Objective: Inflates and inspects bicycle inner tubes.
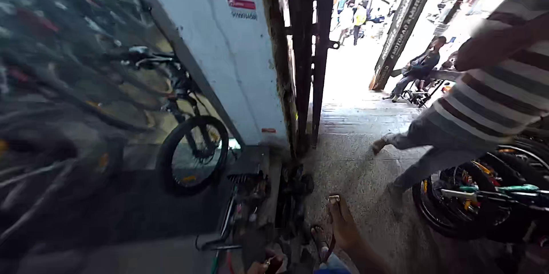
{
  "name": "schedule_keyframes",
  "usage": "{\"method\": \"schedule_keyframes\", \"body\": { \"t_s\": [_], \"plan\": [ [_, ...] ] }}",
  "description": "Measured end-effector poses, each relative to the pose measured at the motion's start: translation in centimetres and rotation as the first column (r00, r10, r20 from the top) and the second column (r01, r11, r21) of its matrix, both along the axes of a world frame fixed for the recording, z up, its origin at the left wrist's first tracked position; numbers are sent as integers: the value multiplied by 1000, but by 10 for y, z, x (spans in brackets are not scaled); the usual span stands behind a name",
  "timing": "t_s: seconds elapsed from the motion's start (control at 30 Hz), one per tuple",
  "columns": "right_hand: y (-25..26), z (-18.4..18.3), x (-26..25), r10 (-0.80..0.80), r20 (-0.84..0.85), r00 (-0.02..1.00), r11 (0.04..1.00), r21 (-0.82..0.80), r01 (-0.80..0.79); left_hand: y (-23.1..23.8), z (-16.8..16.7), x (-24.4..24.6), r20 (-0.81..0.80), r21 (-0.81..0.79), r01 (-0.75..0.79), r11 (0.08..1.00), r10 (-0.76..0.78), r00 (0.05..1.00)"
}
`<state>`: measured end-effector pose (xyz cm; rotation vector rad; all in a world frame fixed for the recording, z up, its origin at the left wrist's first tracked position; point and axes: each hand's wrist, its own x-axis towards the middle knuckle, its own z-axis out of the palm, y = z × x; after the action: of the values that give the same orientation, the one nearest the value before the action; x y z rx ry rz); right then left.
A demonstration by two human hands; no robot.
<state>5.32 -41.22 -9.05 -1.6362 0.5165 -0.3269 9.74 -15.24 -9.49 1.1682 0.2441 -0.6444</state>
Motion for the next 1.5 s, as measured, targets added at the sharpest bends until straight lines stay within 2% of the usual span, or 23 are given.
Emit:
{"method": "schedule_keyframes", "body": {
  "t_s": [0.03, 0.1, 0.17, 0.23, 0.27, 0.37, 0.5, 0.57, 0.63, 0.7, 0.73, 0.8, 0.87, 0.93, 1.0, 1.03, 1.17, 1.2, 1.27, 1.33, 1.37, 1.43, 1.5],
  "plan": [
    [1, 0, 2, 23, 84, 996, 997, 65, -29, -4, 4, -1, 43, 50, 17, 999, -20, 999],
    [15, 2, -4, 75, 216, 974, 965, 232, -126, -3, 21, -11, 158, 303, 72, 950, -125, 980],
    [26, 1, -9, 103, 299, 949, 894, 391, -220, 1, 26, -18, 268, 573, 131, 809, -337, 903],
    [34, 2, -7, 109, 340, 934, 807, 518, -283, 5, 18, -15, 354, 659, 127, 741, -455, 817],
    [37, 4, -6, 106, 338, 935, 771, 566, -292, 6, 13, -15, 399, 616, 113, 780, -433, 808],
    [43, 18, -6, 139, 279, 950, 666, 684, -298, 4, 12, -18, 480, 272, 37, 962, -168, 861],
    [51, 34, -8, 182, 268, 946, 502, 802, -324, 5, 22, -12, 380, -3, -23, 1000, 23, 925],
    [52, 37, -7, 206, 294, 933, 478, 802, -359, -1, 30, -9, 287, -119, -85, 989, 116, 951],
    [56, 38, -5, 262, 307, 915, 556, 726, -404, -5, 38, -6, 210, -220, -129, 967, 176, 962],
    [62, 37, -1, 278, 256, 926, 795, 480, -371, -7, 46, -2, 202, -262, -134, 956, 190, 961],
    [63, 36, 3, 220, 203, 954, 912, 304, -275, -8, 50, -1, 222, -275, -114, 955, 179, 959],
    [55, 29, 11, -49, 146, 988, 997, 72, 39, -13, 60, 1, 247, -310, -101, 945, 183, 952],
    [21, 14, 22, -288, 181, 941, 947, -91, 307, -18, 66, 3, 312, -311, -76, 947, 177, 934],
    [-25, -9, 26, -403, 222, 888, 798, -390, 459, -17, 64, 3, 437, -226, -44, 973, 142, 888],
    [-67, -29, 20, -439, 192, 878, 599, -666, 445, -16, 62, 3, 543, -96, -38, 995, 84, 835],
    [-82, -34, 14, -440, 154, 885, 542, -740, 398, -15, 61, 2, 576, -24, -41, 999, 48, 816],
    [-110, -28, 1, -443, 73, 894, 503, -805, 315, -16, 59, 0, 623, 135, -82, 987, -20, 782],
    [-108, -24, 1, -424, 78, 902, 538, -780, 320, -17, 58, -1, 626, 138, -87, 987, -18, 779],
    [-92, -16, 4, -294, 72, 953, 726, -632, 271, -22, 58, -1, 638, 145, -99, 984, -17, 770],
    [-51, -4, 6, -83, 55, 995, 938, -333, 97, -27, 58, 0, 662, 158, -125, 980, -12, 750],
    [-25, 4, 6, 27, 64, 998, 989, -144, -17, -30, 58, 1, 679, 157, -138, 978, -5, 734],
    [27, 16, 2, 179, 117, 977, 963, 184, -199, -35, 58, 2, 708, 147, -152, 977, 3, 706],
    [63, 24, 1, 221, 188, 957, 886, 372, -278, -38, 60, 2, 729, 139, -138, 981, -7, 684]
  ]
}}
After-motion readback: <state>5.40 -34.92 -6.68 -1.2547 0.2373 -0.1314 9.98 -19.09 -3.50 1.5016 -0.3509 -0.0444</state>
